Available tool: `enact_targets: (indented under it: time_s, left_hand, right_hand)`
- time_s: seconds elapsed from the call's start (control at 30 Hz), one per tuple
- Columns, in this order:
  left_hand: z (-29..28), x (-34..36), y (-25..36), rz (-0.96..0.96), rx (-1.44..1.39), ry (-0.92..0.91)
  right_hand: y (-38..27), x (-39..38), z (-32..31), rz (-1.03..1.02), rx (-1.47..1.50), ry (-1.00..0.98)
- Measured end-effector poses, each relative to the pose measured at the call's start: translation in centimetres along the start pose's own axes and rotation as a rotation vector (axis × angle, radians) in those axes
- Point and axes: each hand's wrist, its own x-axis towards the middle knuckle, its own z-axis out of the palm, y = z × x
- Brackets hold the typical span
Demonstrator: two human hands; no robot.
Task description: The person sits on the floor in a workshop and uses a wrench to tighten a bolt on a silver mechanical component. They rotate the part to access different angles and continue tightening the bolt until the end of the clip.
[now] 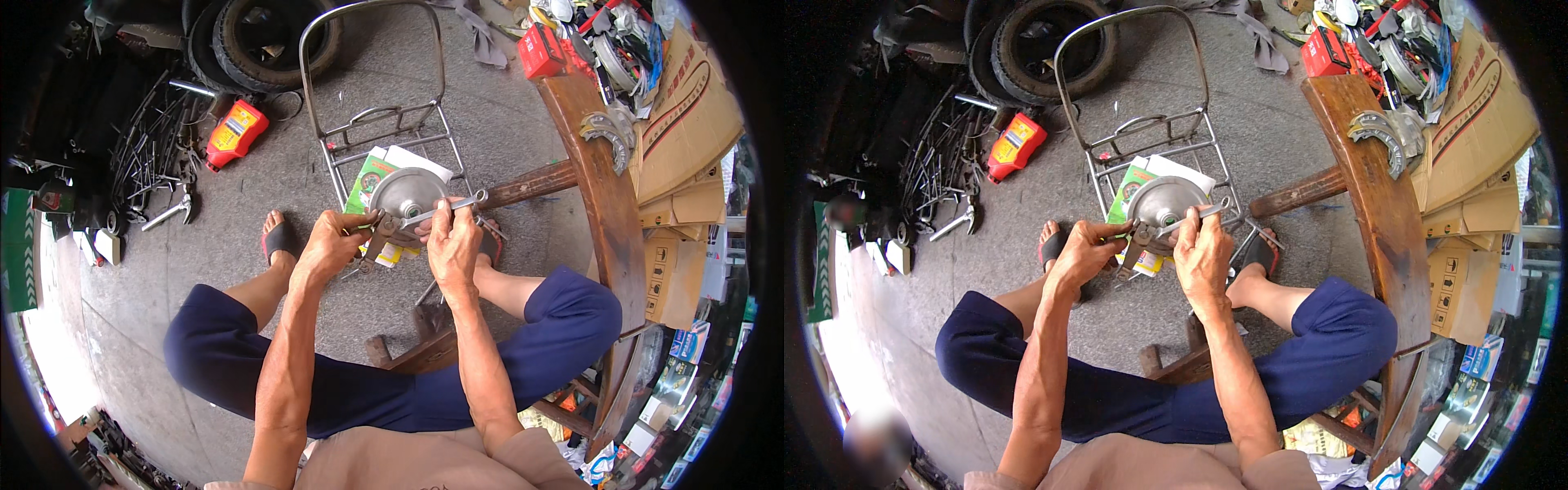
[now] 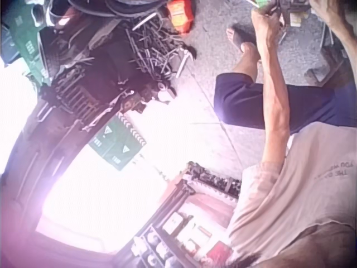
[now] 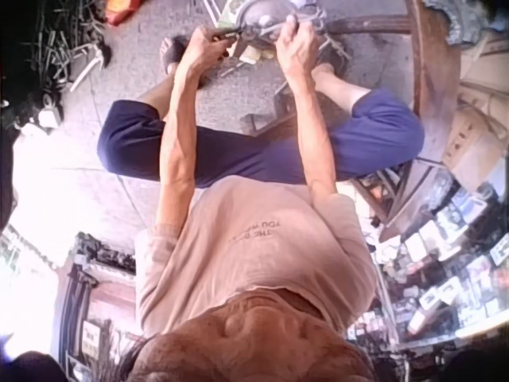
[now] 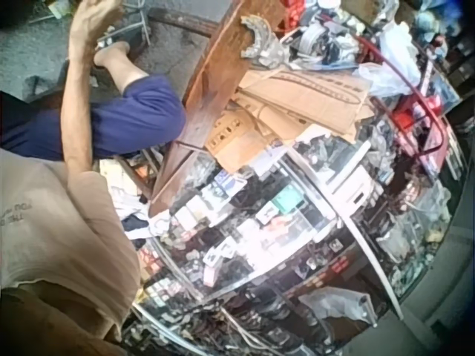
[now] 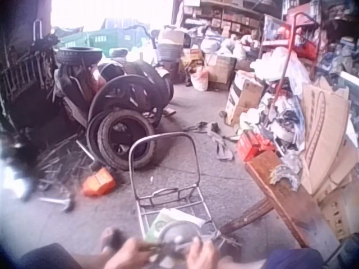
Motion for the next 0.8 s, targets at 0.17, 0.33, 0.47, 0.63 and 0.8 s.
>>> enact_targets:
  time_s: [0.17, 0.33, 0.47, 0.63, 0.8]
  left_hand:
    - [0.5, 0.7, -2.9, 0.150, -0.274, 0.021]
    - [0.6, 0.7, -2.1, 0.168, -0.182, 0.036]
    - [-0.3, -0.7, 0.2, 0.141, -0.105, 0.200]
    - [-0.6, -1.0, 1.1, 0.195, -0.064, 0.258]
    - [0.6, -0.7, 1.3, 0.150, 0.254, 0.261]
  right_hand:
    - [0.4, 0.1, 0.0, 0.045, 0.078, -0.018]
    - [1.5, 0.3, -0.2, -0.001, -0.074, 0.003]
    - [1.3, -0.7, -0.1, 0.034, 0.024, 0.039]
    - [1.4, -1.2, -0.7, -0.007, -0.067, 0.033]
    - [1.1, -3.2, -1.1, -0.035, 0.103, 0.164]
